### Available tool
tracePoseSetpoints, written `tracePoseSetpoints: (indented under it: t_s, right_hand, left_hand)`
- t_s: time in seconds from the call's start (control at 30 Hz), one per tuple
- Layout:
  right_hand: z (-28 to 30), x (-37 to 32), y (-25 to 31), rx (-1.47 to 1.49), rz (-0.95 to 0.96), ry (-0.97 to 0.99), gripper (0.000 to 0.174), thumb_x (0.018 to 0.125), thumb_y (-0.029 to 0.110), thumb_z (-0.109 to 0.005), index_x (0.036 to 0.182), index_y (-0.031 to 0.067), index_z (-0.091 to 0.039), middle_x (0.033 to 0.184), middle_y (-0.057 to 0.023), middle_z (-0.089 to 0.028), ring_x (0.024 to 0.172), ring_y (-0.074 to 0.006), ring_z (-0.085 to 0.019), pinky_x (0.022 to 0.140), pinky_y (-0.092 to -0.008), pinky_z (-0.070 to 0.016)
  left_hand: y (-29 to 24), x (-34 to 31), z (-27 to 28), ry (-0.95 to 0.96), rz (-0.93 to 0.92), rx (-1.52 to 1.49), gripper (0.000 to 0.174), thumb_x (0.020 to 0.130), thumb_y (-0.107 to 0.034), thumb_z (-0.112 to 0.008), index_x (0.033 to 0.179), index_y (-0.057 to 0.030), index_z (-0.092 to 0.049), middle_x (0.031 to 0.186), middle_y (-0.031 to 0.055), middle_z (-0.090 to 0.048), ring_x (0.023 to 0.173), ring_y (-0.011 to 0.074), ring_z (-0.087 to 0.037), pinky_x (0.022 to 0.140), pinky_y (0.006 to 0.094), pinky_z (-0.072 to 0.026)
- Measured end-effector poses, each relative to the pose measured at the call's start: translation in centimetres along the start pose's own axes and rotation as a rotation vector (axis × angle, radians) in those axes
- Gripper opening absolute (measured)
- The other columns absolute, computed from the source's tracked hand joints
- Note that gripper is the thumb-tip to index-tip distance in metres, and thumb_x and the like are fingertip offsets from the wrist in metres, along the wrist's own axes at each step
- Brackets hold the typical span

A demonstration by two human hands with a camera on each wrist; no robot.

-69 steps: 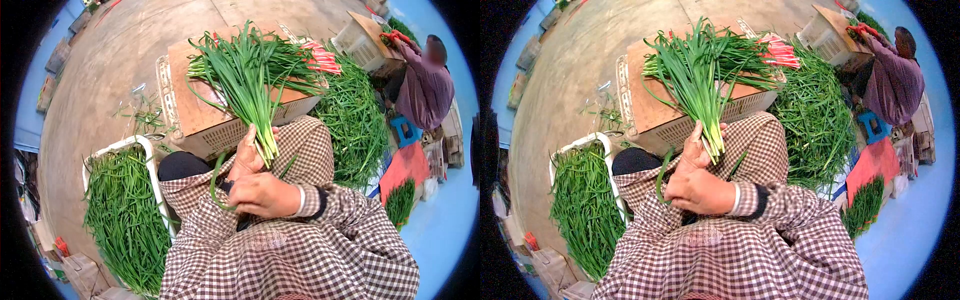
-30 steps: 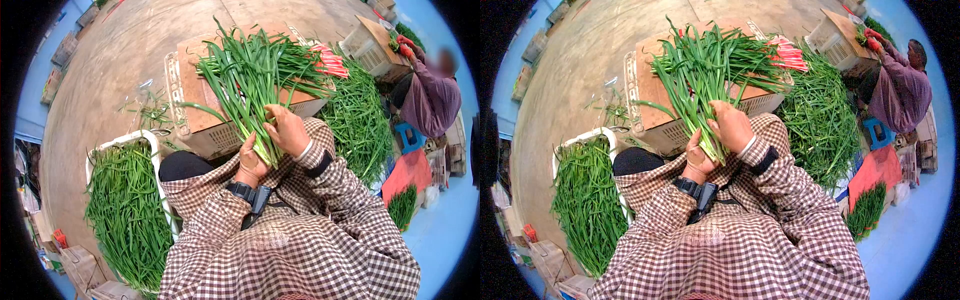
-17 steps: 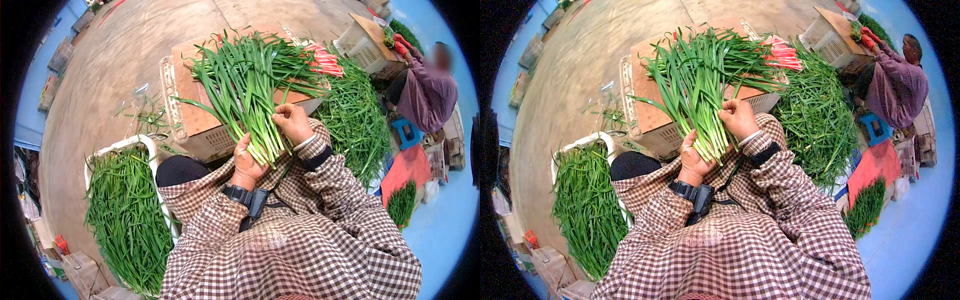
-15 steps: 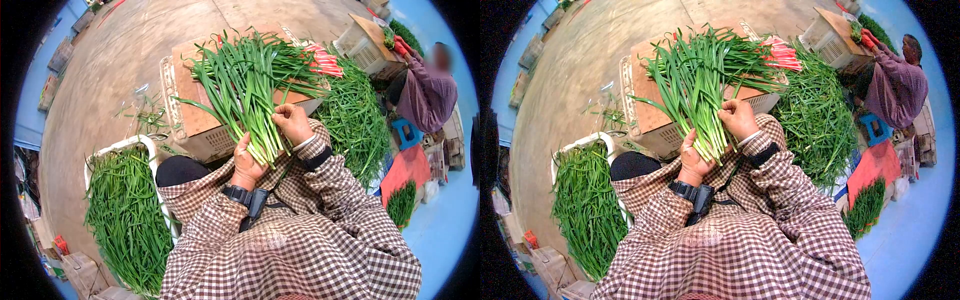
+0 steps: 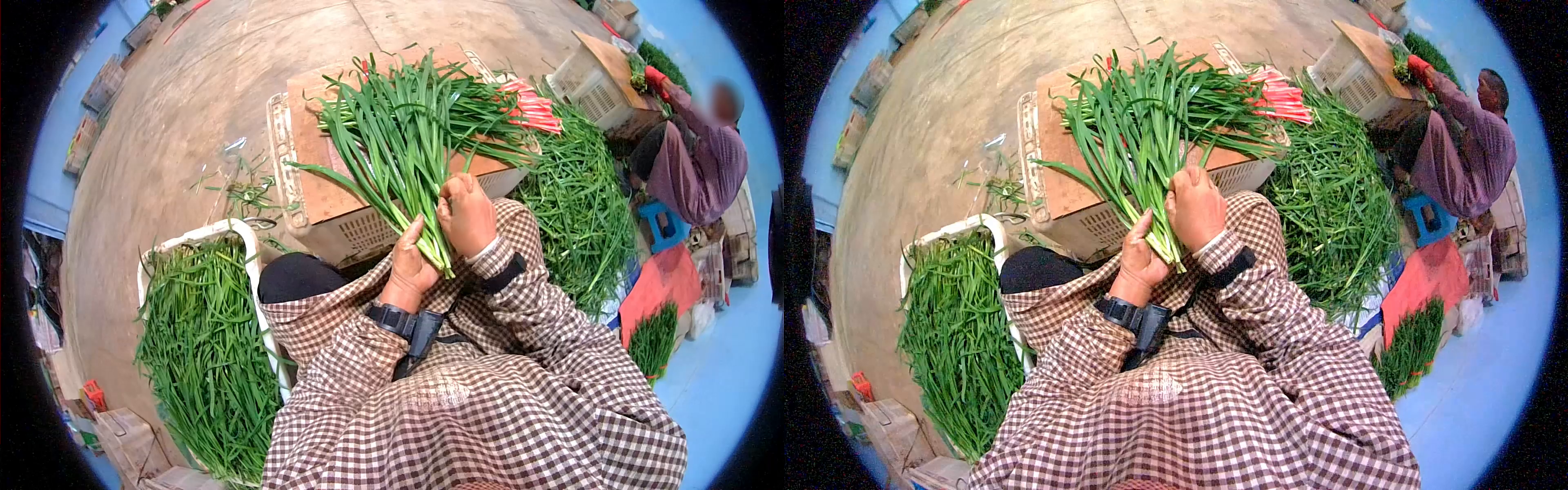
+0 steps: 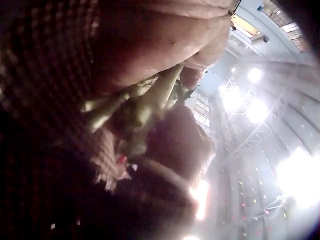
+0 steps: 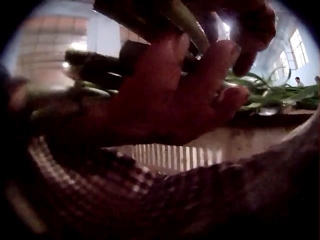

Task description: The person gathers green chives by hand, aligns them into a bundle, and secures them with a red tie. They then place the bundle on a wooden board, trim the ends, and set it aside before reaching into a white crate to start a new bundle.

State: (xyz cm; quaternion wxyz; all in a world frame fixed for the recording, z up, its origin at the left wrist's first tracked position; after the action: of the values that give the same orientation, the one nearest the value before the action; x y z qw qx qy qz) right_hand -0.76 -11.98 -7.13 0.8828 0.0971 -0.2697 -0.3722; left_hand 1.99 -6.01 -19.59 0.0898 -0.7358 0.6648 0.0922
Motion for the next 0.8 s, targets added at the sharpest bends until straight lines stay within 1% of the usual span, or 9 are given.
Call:
tracePoseSetpoints:
  t_s: [0.07,0.2,0.3,0.37,0.4,0.47,0.57,0.63,0.8]
  right_hand:
    - [2.2,-0.4,3.0,0.037,0.265,-0.177,0.014,0.074,0.011,-0.062,0.084,0.006,-0.054,0.082,-0.0121,-0.059,0.074,-0.0325,-0.059,0.064,-0.0395,-0.0485]
    - [-0.2,-1.9,2.7,0.383,0.106,0.244,0.013,0.077,0.006,-0.061,0.087,0.0014,-0.054,0.078,-0.013,-0.058,0.069,-0.0318,-0.059,0.061,-0.0349,-0.0479]
    - [-0.4,-2.0,1.8,0.531,-0.03,0.273,0.015,0.077,0.013,-0.062,0.084,0.0032,-0.054,0.071,-0.0156,-0.057,0.066,-0.0344,-0.058,0.058,-0.0409,-0.0468]
    - [-0.5,-2.3,1.9,0.496,-0.029,0.335,0.014,0.078,0.006,-0.061,0.089,-0.0001,-0.054,0.077,-0.0149,-0.057,0.068,-0.0326,-0.058,0.059,-0.0356,-0.0471]
    - [-0.9,-2.5,2.7,0.439,0.07,0.389,0.015,0.078,0.006,-0.061,0.09,0.0003,-0.054,0.078,-0.0149,-0.057,0.07,-0.0329,-0.058,0.062,-0.0361,-0.0471]
    - [-1.3,-3.4,4.2,0.404,0.271,0.457,0.016,0.077,0.006,-0.059,0.091,0.002,-0.053,0.081,-0.0148,-0.055,0.077,-0.0337,-0.057,0.068,-0.0378,-0.0462]
    - [-0.3,-5.0,5.6,0.49,0.345,0.487,0.017,0.076,0.004,-0.058,0.091,0.0023,-0.053,0.083,-0.0144,-0.056,0.08,-0.034,-0.056,0.07,-0.0378,-0.0458]
    - [1.3,-5.5,5.6,0.484,0.335,0.507,0.017,0.076,0.003,-0.059,0.093,0.0019,-0.053,0.082,-0.0144,-0.057,0.078,-0.0333,-0.058,0.068,-0.0368,-0.0466]
    - [6.2,-5.7,5.9,0.769,0.141,0.612,0.009,0.082,0.005,-0.058,0.088,-0.0001,-0.053,0.075,-0.0116,-0.06,0.066,-0.0209,-0.061,0.06,-0.0304,-0.0491]
  left_hand:
    - [-0.2,0.2,0.5,-0.043,-0.005,0.025,0.036,0.096,-0.032,-0.038,0.117,-0.0066,-0.052,0.118,0.0092,-0.056,0.107,0.0232,-0.055,0.097,0.0389,-0.0422]
    - [0.0,0.0,-0.3,0.06,0.064,-0.007,0.037,0.094,-0.036,-0.042,0.117,-0.0076,-0.051,0.114,0.0095,-0.057,0.105,0.023,-0.055,0.093,0.0395,-0.0449]
    - [0.1,0.4,1.1,0.023,0.097,0.011,0.036,0.093,-0.035,-0.046,0.114,-0.0067,-0.052,0.109,0.0096,-0.059,0.1,0.0223,-0.057,0.088,0.0386,-0.0488]
    - [0.4,0.2,0.2,0.248,0.187,-0.05,0.034,0.093,-0.033,-0.046,0.112,-0.0061,-0.055,0.104,0.0096,-0.061,0.095,0.0224,-0.06,0.084,0.0371,-0.0507]
    - [0.4,0.3,1.5,0.023,0.159,0.098,0.031,0.093,-0.028,-0.048,0.11,-0.0033,-0.056,0.099,0.0093,-0.062,0.09,0.0215,-0.061,0.082,0.0348,-0.0516]
    - [0.4,0.6,1.7,-0.007,0.196,0.128,0.031,0.092,-0.026,-0.049,0.11,-0.0018,-0.056,0.097,0.0086,-0.062,0.088,0.0203,-0.061,0.08,0.0336,-0.0516]
    - [0.5,0.8,2.7,0.052,0.212,0.074,0.032,0.093,-0.021,-0.048,0.114,0.0027,-0.051,0.098,0.0115,-0.06,0.085,0.0193,-0.06,0.076,0.0341,-0.0527]
    - [0.4,0.8,2.3,0.045,0.207,0.159,0.03,0.089,-0.016,-0.055,0.11,0.0054,-0.054,0.088,0.0073,-0.06,0.075,0.0143,-0.057,0.07,0.0265,-0.0502]
    - [0.8,0.7,1.3,0.015,0.195,0.067,0.03,0.091,-0.015,-0.053,0.114,0.0033,-0.048,0.084,0.0057,-0.056,0.072,0.0145,-0.056,0.064,0.0257,-0.0514]
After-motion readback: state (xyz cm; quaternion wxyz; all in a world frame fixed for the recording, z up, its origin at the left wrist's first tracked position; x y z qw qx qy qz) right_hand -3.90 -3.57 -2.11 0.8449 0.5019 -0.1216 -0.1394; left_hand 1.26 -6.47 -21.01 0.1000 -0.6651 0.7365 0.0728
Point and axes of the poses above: each hand's wrist, its own x-axis towards the middle knuckle, its own z-axis out of the back of the hand, y = z × x, the point moved 8 cm from there along x, towards the middle knuckle
